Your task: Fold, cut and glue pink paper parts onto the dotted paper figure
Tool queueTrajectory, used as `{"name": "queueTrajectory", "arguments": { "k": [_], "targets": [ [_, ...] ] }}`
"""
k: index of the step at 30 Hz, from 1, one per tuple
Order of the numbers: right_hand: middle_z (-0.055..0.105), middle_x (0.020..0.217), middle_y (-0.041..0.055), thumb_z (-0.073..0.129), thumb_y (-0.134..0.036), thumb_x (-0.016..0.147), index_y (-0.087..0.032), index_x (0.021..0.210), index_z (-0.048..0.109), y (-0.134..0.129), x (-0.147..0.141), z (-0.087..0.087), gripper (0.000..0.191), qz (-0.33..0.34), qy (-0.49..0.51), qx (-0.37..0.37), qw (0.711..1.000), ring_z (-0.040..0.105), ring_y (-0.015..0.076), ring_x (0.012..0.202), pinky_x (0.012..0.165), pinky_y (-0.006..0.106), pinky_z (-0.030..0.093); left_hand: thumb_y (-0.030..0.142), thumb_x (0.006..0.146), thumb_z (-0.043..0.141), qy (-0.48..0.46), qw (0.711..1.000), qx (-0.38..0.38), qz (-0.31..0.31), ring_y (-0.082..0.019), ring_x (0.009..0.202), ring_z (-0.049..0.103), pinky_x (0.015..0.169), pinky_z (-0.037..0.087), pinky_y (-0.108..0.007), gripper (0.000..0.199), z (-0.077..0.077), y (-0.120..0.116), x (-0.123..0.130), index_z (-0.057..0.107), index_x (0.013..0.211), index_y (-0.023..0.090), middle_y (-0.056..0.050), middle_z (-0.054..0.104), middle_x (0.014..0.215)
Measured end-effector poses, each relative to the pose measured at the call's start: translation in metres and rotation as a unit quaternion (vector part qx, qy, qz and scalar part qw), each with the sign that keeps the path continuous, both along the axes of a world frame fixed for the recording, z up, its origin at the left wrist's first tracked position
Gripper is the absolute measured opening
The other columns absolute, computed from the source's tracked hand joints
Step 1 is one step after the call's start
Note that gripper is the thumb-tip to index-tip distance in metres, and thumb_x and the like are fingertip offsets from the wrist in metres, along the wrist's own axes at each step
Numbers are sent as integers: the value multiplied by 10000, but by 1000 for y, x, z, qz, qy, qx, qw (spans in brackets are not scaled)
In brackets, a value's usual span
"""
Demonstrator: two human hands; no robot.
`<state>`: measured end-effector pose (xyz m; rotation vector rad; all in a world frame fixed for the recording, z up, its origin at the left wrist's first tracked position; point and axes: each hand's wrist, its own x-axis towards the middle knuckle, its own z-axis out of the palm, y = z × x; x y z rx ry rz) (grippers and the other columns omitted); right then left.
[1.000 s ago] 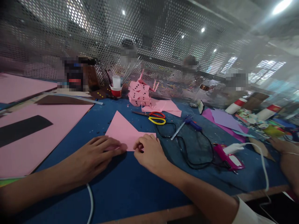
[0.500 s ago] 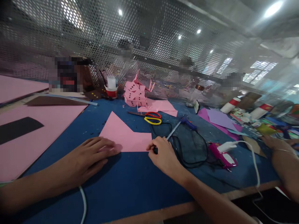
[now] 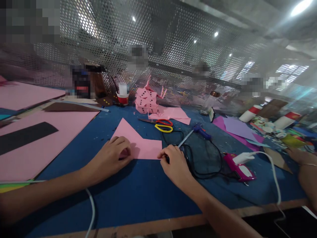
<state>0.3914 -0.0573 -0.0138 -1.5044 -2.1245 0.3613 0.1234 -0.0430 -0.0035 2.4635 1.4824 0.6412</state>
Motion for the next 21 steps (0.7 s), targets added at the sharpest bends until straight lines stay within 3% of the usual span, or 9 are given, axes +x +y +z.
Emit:
{"name": "queueTrajectory", "arguments": {
  "k": [5, 13, 21],
  "targets": [
    [697, 960, 15, 547, -23, 815, -236, 857, 691, 0, -1, 1, 260, -11, -3, -13, 1000, 609, 228, 965, 867, 378, 430, 267, 839, 599, -16, 1000, -3, 21, -299, 1101, 547, 995, 448, -481, 178, -11, 4, 0, 609, 1007, 208, -86, 638, 1162],
    [695, 954, 18, 545, -26, 819, -240, 854, 688, 0, -1, 2, 259, -9, 2, -13, 1000, 613, 229, 965, 859, 370, 437, 219, 778, 553, -9, 999, 1, 44, -334, 1395, 432, 1134, 389, -539, 621, -17, 5, -3, 482, 1395, 214, -110, 517, 1495],
    [699, 951, 22, 538, -36, 819, -237, 853, 687, 1, 0, 0, 253, -6, 1, -6, 1000, 614, 228, 966, 865, 378, 438, 288, 814, 534, 34, 998, -27, 42, -337, 1520, 318, 1207, 333, -553, 692, -17, 9, -22, 420, 1492, 207, -112, 461, 1583]
  ]
}}
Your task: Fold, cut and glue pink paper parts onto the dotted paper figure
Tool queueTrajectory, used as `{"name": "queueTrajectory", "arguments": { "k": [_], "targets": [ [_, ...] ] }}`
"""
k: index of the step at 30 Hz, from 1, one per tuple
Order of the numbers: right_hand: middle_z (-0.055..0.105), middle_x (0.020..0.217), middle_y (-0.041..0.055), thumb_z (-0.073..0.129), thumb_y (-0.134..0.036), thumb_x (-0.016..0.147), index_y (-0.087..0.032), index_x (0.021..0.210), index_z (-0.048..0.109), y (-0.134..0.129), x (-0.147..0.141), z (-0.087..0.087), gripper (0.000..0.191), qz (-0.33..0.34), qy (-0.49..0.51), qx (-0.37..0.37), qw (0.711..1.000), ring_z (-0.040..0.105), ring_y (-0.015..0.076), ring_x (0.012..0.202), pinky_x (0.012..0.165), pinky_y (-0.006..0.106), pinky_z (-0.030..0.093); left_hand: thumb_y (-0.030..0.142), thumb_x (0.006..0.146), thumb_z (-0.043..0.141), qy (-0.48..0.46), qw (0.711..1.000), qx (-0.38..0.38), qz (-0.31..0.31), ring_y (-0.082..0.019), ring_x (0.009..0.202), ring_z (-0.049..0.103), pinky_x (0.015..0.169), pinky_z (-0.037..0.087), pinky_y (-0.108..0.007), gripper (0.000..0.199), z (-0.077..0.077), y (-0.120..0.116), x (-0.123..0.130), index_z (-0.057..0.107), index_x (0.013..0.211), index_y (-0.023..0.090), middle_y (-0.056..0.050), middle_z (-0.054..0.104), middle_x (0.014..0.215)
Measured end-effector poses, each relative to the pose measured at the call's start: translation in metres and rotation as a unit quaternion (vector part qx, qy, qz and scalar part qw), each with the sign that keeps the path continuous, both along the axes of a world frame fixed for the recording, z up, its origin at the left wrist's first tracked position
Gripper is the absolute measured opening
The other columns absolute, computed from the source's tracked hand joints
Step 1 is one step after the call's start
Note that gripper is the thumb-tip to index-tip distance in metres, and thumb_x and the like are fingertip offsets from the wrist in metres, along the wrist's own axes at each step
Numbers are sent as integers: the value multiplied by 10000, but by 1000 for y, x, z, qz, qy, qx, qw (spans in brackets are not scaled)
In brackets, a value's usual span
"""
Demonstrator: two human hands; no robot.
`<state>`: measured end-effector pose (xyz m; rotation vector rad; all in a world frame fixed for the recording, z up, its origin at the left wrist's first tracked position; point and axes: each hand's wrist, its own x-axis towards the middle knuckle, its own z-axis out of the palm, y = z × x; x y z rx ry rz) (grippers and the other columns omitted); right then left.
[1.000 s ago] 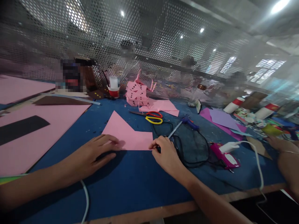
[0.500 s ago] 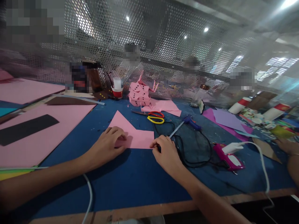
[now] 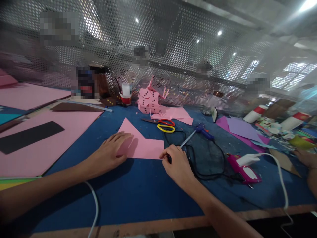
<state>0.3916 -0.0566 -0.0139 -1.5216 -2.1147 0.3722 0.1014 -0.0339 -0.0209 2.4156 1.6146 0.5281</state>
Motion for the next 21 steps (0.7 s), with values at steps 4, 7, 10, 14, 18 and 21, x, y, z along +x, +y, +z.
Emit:
{"name": "queueTrajectory", "arguments": {
  "k": [4, 7, 10, 14, 18, 21],
  "targets": [
    [698, 953, 28, 537, -35, 813, -235, 853, 687, 0, 0, 0, 253, -2, 0, -3, 1000, 614, 232, 970, 861, 377, 442, 295, 814, 540, -6, 1000, -10, -16, -330, 1536, 302, 1243, 286, -526, 706, 0, 2, -9, 409, 1501, 202, -112, 463, 1585],
    [698, 954, 30, 532, -33, 810, -236, 857, 688, 0, 0, 0, 260, 0, 0, -8, 1000, 614, 237, 975, 863, 380, 448, 258, 798, 540, -20, 999, -20, -16, -339, 1531, 311, 1239, 285, -543, 716, 1, 3, -15, 407, 1500, 222, -114, 479, 1573],
    [697, 957, 32, 527, -34, 812, -238, 859, 683, 0, 0, 0, 261, 3, 5, -7, 1000, 615, 238, 979, 867, 382, 453, 222, 769, 547, -35, 999, -30, -23, -361, 1532, 300, 1230, 287, -578, 742, 3, 4, -22, 408, 1497, 244, -111, 491, 1562],
    [698, 952, 30, 526, -23, 800, -243, 854, 683, 1, 1, -1, 275, 5, 4, -1, 1000, 615, 235, 968, 869, 380, 453, 186, 733, 551, -43, 998, -39, -27, -367, 1533, 300, 1242, 272, -581, 825, 3, 7, -29, 372, 1535, 260, -107, 463, 1585],
    [698, 959, 29, 529, -20, 803, -243, 859, 687, 1, 1, -1, 279, 5, -2, -3, 1000, 617, 233, 967, 869, 377, 452, 180, 752, 547, -43, 998, -47, -28, -379, 1548, 271, 1231, 284, -608, 873, 6, 6, -35, 309, 1585, 292, -92, 397, 1637],
    [696, 960, 31, 528, -30, 815, -240, 860, 687, 0, 1, 0, 268, 6, 1, -4, 1000, 620, 233, 971, 868, 377, 452, 167, 754, 541, -41, 997, -58, -24, -370, 1560, 248, 1238, 276, -600, 892, 10, 5, -38, 285, 1600, 287, -91, 363, 1659]
  ]
}}
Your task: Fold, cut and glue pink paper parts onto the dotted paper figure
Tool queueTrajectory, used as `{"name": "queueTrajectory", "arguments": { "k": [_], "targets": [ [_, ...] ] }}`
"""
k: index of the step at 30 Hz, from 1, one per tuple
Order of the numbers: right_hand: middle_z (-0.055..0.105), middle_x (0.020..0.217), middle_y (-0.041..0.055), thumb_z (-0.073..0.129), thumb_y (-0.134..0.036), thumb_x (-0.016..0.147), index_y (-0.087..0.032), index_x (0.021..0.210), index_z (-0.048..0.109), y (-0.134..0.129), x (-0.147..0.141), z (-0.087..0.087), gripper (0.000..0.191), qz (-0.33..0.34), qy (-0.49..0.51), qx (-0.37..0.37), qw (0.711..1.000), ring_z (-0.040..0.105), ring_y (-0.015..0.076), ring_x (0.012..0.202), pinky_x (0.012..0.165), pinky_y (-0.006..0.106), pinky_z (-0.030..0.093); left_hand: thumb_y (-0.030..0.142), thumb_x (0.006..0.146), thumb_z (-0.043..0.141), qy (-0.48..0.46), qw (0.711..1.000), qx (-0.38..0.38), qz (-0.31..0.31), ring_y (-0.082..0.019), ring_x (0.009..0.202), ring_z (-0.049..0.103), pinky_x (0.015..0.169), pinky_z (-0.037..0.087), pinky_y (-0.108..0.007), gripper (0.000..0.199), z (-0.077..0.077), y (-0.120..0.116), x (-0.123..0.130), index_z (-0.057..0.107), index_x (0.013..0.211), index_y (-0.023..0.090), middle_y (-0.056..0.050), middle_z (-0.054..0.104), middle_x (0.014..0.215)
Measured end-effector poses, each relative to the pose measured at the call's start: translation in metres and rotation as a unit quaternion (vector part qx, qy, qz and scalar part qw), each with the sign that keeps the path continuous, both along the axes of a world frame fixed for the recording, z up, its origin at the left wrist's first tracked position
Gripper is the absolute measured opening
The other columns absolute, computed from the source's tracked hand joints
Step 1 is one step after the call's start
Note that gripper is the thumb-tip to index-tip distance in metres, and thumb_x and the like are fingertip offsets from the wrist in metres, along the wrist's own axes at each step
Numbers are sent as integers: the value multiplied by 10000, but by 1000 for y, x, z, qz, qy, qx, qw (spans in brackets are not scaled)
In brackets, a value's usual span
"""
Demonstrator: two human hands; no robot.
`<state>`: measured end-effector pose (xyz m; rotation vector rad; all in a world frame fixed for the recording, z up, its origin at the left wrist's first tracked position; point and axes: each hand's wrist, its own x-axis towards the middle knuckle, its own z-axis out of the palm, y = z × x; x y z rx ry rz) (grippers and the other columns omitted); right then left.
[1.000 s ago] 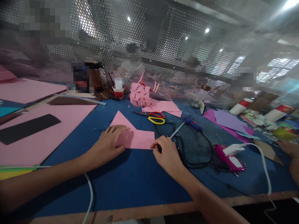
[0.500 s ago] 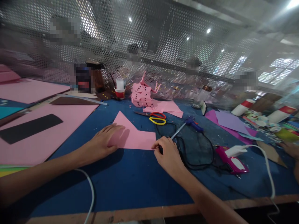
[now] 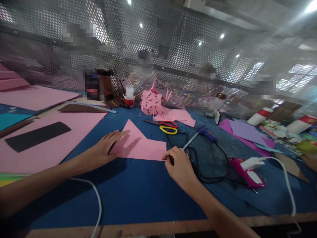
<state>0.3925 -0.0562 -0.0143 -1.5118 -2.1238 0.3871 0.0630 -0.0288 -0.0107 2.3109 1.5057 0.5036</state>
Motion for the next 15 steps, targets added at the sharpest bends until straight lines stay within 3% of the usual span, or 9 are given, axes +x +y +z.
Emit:
{"name": "queueTrajectory", "arguments": {
  "k": [6, 15],
  "targets": [
    [695, 955, 27, 533, -34, 812, -239, 863, 687, 0, 1, -1, 262, 4, 5, 0, 1000, 620, 231, 961, 861, 377, 451, 154, 716, 524, -6, 1000, -24, 10, -352, 1580, 189, 1258, 231, -590, 902, 6, 0, -7, 300, 1588, 211, -92, 316, 1688],
    [693, 943, 32, 528, -34, 810, -243, 853, 683, 1, 1, -2, 264, 8, 7, 7, 1000, 621, 233, 949, 859, 381, 461, 209, 773, 526, -26, 999, -19, -16, -378, 1566, 227, 1218, 283, -630, 860, -5, 5, -24, 307, 1601, 296, -59, 361, 1671]
  ]
}}
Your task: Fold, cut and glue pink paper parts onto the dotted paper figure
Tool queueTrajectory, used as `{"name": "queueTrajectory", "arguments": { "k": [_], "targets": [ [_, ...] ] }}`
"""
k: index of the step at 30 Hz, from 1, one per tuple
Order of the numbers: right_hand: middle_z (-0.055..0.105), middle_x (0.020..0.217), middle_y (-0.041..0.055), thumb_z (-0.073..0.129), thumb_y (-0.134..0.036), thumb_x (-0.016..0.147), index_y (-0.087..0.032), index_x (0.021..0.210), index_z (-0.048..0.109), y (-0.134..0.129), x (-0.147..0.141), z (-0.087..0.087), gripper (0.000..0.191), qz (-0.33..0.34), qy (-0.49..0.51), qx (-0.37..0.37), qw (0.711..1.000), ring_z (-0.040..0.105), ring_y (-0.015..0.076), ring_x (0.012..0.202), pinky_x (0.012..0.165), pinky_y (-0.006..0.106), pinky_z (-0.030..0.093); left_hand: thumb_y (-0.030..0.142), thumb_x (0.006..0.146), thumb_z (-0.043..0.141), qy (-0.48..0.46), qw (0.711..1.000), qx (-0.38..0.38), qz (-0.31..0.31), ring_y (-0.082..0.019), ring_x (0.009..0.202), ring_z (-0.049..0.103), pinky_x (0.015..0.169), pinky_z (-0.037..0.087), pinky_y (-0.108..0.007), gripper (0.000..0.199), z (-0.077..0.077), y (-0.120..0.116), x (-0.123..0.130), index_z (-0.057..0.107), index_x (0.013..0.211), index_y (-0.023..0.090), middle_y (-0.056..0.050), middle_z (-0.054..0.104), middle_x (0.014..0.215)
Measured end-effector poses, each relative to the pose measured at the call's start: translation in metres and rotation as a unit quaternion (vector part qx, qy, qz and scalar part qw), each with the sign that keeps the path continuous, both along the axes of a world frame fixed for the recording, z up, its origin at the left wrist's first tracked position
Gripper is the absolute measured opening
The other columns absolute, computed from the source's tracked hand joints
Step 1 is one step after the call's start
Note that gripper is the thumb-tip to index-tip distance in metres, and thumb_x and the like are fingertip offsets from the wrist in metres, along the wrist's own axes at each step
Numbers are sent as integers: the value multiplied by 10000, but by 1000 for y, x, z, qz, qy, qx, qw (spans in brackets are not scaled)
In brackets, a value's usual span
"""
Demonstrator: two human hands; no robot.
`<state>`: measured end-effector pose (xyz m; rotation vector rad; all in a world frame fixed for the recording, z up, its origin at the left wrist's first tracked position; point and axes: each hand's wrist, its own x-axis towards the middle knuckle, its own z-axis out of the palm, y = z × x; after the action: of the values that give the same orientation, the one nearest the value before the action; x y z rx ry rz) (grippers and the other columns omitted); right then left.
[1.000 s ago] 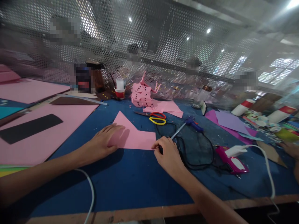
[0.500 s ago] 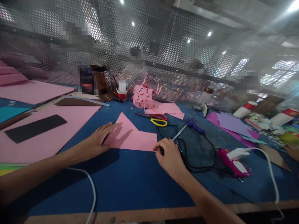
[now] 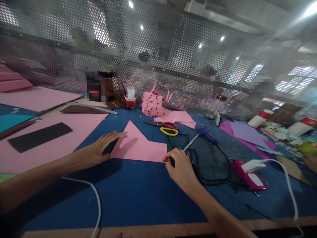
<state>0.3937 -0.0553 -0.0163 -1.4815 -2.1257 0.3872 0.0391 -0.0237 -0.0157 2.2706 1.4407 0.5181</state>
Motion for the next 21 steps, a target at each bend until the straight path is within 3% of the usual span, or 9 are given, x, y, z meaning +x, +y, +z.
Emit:
{"name": "queueTrajectory", "arguments": {
  "k": [5, 15, 18, 21],
  "targets": [
    [695, 947, 32, 530, -37, 811, -247, 858, 685, 0, 1, -1, 266, 2, 3, 1, 1000, 628, 234, 958, 861, 379, 467, 190, 762, 538, -17, 1000, 4, -19, -354, 1553, 271, 1229, 275, -611, 892, -8, 5, -11, 284, 1609, 311, -39, 349, 1679],
    [691, 932, 28, 524, -64, 821, -251, 842, 681, 1, 2, -4, 245, 7, 9, 5, 1000, 639, 235, 944, 868, 389, 472, 91, 666, 513, -31, 999, 2, -19, -321, 1551, 295, 1251, 271, -573, 981, -2, 4, -12, 315, 1600, 318, -19, 389, 1660],
    [686, 944, 40, 514, -69, 834, -244, 884, 667, -1, 2, -1, 238, -3, 6, 31, 999, 641, 237, 931, 864, 392, 486, 135, 644, 512, -75, 997, -5, 10, -326, 1517, 371, 1244, 313, -551, 913, 3, 8, -12, 426, 1542, 270, -43, 469, 1611],
    [685, 1059, 72, 516, -106, 894, -239, 1054, 656, -1, -5, 8, 251, 4, -17, 97, 995, 636, 255, 1012, 917, 415, 489, 216, 716, 523, -136, 989, -9, 47, -321, 1456, 468, 1197, 406, -526, 724, 10, 10, -9, 535, 1440, 241, -71, 559, 1539]
  ]
}}
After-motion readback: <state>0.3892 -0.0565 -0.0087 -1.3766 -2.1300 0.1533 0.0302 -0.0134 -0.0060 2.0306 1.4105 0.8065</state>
